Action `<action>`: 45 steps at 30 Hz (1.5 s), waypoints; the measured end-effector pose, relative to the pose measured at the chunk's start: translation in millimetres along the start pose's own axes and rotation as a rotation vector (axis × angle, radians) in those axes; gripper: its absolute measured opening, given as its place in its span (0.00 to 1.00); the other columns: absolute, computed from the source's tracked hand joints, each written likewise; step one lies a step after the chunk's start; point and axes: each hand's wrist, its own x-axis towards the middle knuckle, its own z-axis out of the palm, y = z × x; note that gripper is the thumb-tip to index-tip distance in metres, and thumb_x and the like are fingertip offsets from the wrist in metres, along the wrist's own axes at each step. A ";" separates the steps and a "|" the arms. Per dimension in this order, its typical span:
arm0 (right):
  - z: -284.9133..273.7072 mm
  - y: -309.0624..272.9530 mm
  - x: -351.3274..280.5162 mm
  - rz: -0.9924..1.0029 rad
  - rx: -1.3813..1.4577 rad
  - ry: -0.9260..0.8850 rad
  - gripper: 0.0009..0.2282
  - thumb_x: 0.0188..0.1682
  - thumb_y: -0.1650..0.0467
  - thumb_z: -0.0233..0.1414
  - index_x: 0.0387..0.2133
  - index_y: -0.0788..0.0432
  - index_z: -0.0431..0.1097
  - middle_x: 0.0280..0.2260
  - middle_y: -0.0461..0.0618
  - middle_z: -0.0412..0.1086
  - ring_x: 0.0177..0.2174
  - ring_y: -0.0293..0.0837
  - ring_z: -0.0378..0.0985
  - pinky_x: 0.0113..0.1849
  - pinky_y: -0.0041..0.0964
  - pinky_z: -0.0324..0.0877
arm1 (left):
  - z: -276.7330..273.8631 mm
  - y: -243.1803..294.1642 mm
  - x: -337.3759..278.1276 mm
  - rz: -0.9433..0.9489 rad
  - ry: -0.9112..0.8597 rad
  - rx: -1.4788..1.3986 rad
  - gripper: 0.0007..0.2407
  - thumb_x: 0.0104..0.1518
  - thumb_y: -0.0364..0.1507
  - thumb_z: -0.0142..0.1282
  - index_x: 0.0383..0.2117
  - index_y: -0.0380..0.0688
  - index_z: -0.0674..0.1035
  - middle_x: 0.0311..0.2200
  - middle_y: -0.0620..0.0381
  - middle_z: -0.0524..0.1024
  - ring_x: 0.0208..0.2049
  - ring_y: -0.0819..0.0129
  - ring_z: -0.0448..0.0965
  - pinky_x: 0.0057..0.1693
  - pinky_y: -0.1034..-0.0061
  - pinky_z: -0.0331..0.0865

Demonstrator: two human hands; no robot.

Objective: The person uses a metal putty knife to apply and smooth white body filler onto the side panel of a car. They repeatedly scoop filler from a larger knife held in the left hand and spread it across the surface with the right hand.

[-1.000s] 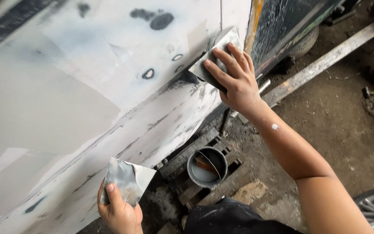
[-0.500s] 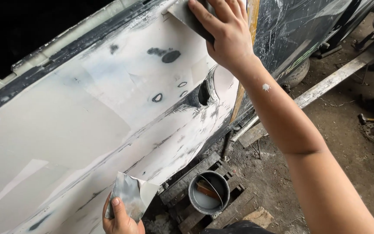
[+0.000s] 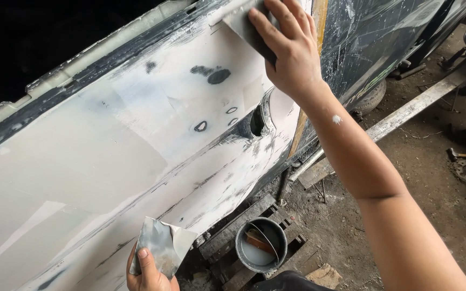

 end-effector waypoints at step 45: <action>-45.1 -86.2 -44.5 0.377 0.758 -0.303 0.18 0.56 0.76 0.44 0.59 0.50 0.66 0.58 0.49 0.70 0.53 0.46 0.78 0.53 0.44 0.74 | 97.6 40.8 -11.5 0.180 -0.498 -0.340 0.16 0.64 0.32 0.54 0.53 0.32 0.78 0.39 0.50 0.82 0.38 0.63 0.84 0.44 0.61 0.82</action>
